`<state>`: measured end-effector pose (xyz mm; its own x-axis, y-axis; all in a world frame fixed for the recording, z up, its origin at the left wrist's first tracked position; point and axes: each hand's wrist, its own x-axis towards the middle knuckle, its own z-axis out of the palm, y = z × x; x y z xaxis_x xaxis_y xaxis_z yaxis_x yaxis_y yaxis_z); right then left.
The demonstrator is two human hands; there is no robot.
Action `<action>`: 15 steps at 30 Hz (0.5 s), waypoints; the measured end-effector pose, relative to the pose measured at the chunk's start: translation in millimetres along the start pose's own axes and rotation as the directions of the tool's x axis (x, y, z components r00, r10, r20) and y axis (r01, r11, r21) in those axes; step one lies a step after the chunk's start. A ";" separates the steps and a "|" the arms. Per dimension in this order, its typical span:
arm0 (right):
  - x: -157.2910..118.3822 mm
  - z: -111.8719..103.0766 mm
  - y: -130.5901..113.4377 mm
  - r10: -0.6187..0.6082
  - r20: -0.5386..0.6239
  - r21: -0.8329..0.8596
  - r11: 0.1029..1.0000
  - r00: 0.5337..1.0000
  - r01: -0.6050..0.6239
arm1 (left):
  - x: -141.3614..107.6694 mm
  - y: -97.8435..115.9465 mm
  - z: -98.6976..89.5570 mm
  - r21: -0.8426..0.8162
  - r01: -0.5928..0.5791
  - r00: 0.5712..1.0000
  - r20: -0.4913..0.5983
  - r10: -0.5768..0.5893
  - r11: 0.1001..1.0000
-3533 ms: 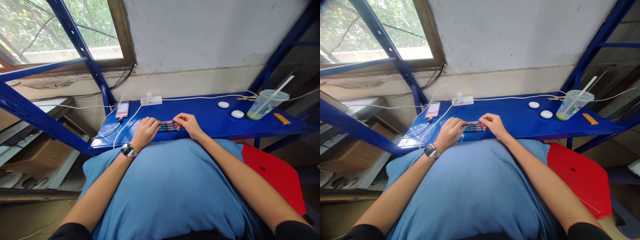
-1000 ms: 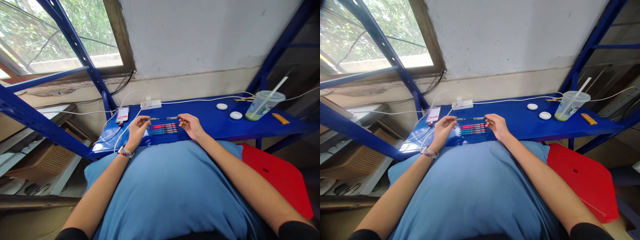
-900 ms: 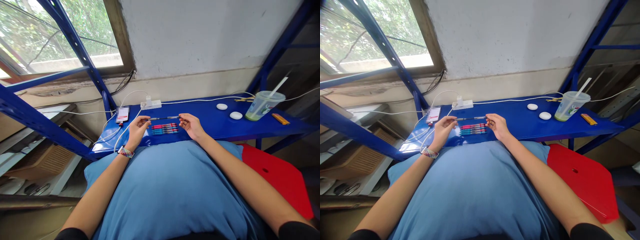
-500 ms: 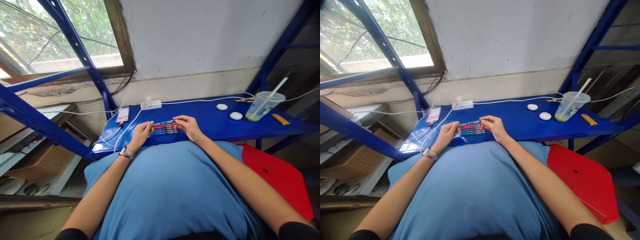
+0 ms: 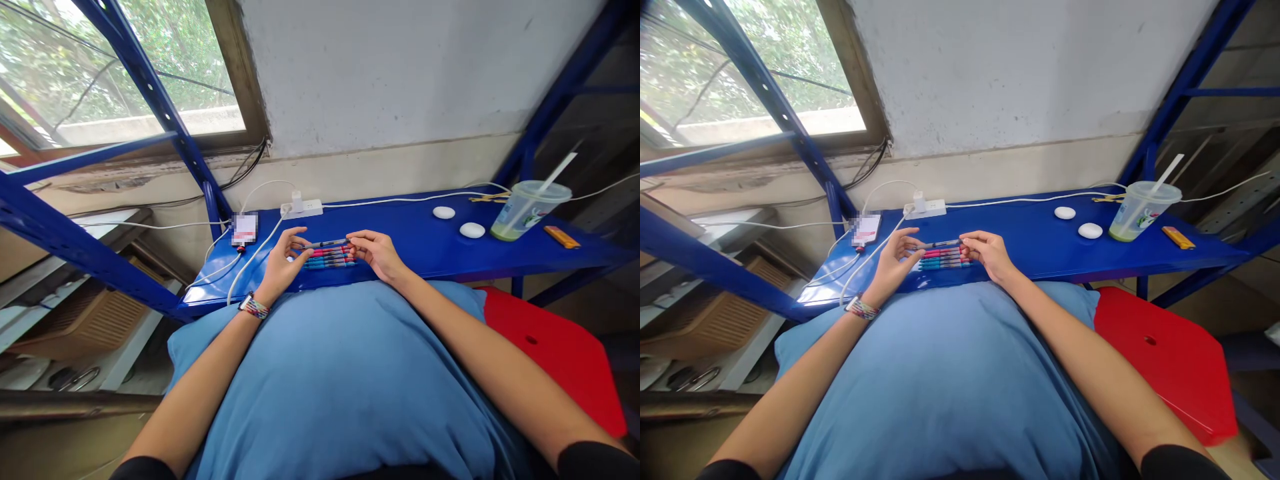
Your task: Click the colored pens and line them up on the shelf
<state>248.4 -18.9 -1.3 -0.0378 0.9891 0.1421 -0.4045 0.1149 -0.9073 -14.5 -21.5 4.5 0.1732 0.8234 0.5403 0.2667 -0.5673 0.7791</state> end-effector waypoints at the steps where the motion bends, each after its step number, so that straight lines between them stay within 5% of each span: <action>1: -0.1 0.1 -0.1 0.000 0.002 -0.002 1.000 1.000 0.000 | -0.2 0.3 0.0 0.019 0.006 1.000 0.003 -0.006 1.000; 9: 2.0 -2.0 1.8 0.011 -0.007 -0.002 1.000 1.000 -0.011 | 0.1 -0.1 0.5 0.084 -0.093 0.995 -0.026 0.095 0.992; 15: 2.1 -1.8 2.0 -0.005 -0.010 -0.010 1.000 1.000 0.005 | 0.2 1.2 -0.4 0.153 0.043 0.999 0.008 -0.045 0.987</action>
<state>249.2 -16.5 -3.6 -0.0269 0.9894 0.1426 -0.3950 0.1205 -0.9107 -14.5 -22.0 5.7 0.1692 0.8479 0.5024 0.4154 -0.5236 0.7438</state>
